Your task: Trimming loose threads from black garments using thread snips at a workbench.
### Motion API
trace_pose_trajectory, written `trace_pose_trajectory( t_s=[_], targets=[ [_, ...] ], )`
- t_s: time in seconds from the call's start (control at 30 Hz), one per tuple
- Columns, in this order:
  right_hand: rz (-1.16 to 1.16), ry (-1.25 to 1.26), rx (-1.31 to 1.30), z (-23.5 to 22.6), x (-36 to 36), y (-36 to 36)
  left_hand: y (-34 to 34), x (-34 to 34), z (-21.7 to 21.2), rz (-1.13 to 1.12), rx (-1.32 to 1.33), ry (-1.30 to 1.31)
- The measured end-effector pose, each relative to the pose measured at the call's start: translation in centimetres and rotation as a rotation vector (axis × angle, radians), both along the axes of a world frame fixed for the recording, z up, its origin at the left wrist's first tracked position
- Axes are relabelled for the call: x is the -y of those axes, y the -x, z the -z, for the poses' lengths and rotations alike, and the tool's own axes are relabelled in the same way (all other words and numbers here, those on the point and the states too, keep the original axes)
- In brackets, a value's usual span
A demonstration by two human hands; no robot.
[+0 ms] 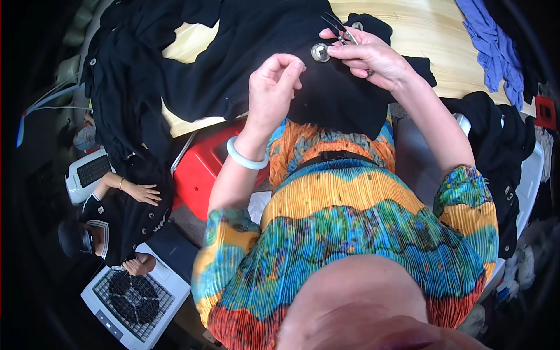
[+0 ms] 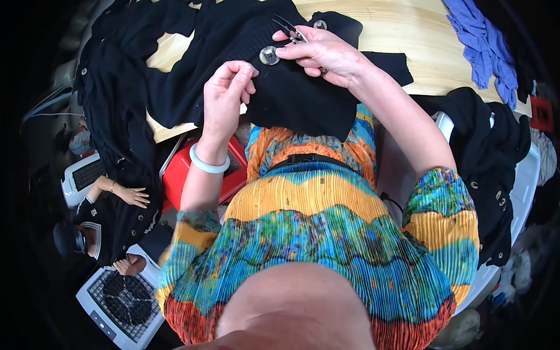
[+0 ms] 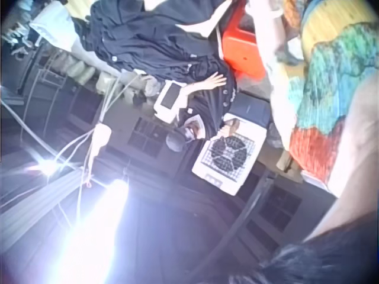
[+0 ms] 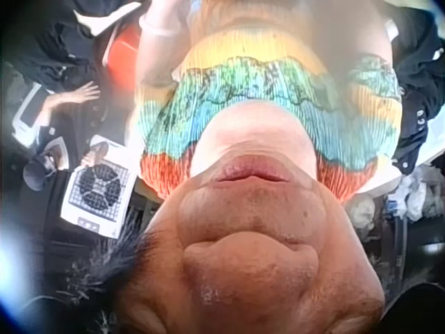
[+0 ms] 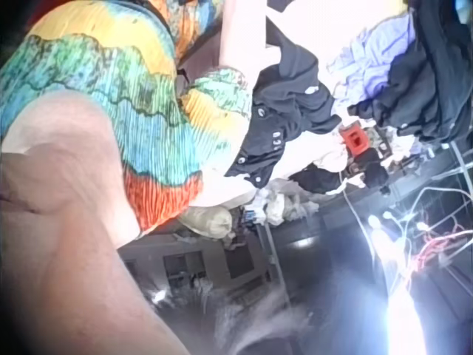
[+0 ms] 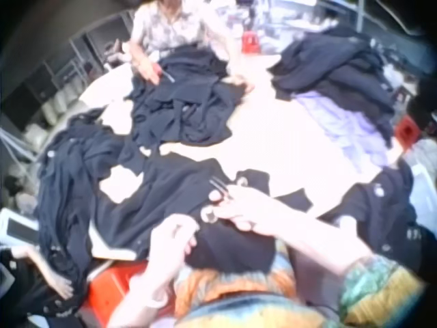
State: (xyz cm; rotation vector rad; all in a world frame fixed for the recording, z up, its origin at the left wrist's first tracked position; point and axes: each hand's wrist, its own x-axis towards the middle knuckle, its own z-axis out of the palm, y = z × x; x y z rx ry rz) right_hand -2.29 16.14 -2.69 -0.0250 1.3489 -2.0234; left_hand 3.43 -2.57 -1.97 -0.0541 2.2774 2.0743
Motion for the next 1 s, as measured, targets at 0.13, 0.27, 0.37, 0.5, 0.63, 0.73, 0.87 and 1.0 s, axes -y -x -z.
trace_pose_trajectory(
  t_s=[0.13, 0.27, 0.37, 0.5, 0.63, 0.73, 0.87, 1.0],
  targets=[
    [-0.011, 0.019, 0.031, 0.1, 0.0, 0.2, 0.4, 0.3, 0.2, -0.001, 0.068, -0.204],
    [-0.038, 0.075, 0.073, 0.3, -0.2, 0.3, 0.2, 0.4, 0.2, -0.156, -0.126, -0.017],
    [-0.007, 0.078, 0.091, 0.6, -0.1, 0.3, -0.5, -0.4, 0.9, -0.019, -0.541, 0.533],
    [0.013, 0.072, 0.094, 0.5, 0.3, 0.1, -0.9, -1.5, 2.4, -0.088, -0.592, 0.590],
    [0.018, 0.090, 0.094, 1.0, 0.2, 0.2, -0.1, -1.7, 3.0, -0.109, -0.750, 0.615],
    [0.020, 0.085, 0.115, 1.0, 0.1, 0.1, -0.1, -1.5, 2.5, -0.058, -0.643, 0.536],
    [0.023, 0.087, 0.124, 1.3, 0.1, 0.3, 0.1, -0.7, 2.1, -0.038, -0.183, 0.089],
    [0.023, 0.099, 0.141, 1.4, 0.0, 0.4, 0.3, 0.2, 1.5, -0.015, 0.089, -0.159]
  ],
)
